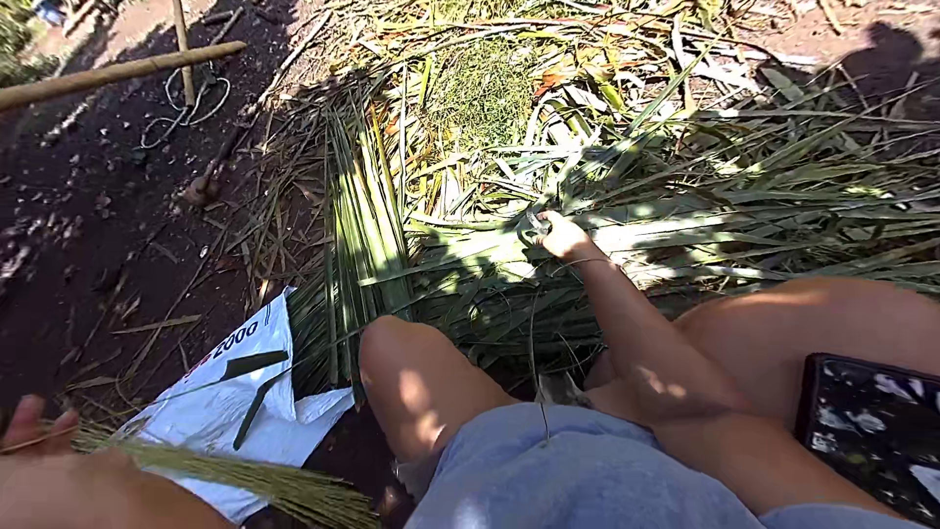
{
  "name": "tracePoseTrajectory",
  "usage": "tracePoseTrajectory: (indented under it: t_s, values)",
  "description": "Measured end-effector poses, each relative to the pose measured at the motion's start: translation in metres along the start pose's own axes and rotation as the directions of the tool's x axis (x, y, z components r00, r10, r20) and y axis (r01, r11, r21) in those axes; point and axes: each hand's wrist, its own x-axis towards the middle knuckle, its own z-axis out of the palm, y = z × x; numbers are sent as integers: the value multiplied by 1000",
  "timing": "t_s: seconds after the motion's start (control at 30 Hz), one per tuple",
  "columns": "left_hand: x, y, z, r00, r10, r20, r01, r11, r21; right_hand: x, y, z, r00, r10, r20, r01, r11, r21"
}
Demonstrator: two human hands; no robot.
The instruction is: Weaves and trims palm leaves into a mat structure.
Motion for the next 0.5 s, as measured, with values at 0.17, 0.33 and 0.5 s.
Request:
tracePoseTrajectory:
  t_s: [0.17, 0.33, 0.5]
  values:
    - [-82, 38, 112, 1000, -8, -24, -2, 918, -398, -46, -41, 54, 892, -230, 389, -35, 823, 567]
    - [-146, 39, 166, 987, -98, 127, 154, 807, -570, -80, -68, 51, 809, -293, 509, -231, 638, 735]
    - [-186, 29, 182, 945, -100, 311, 261, 806, -532, -85, -77, 44, 889, -311, 337, -100, 586, 804]
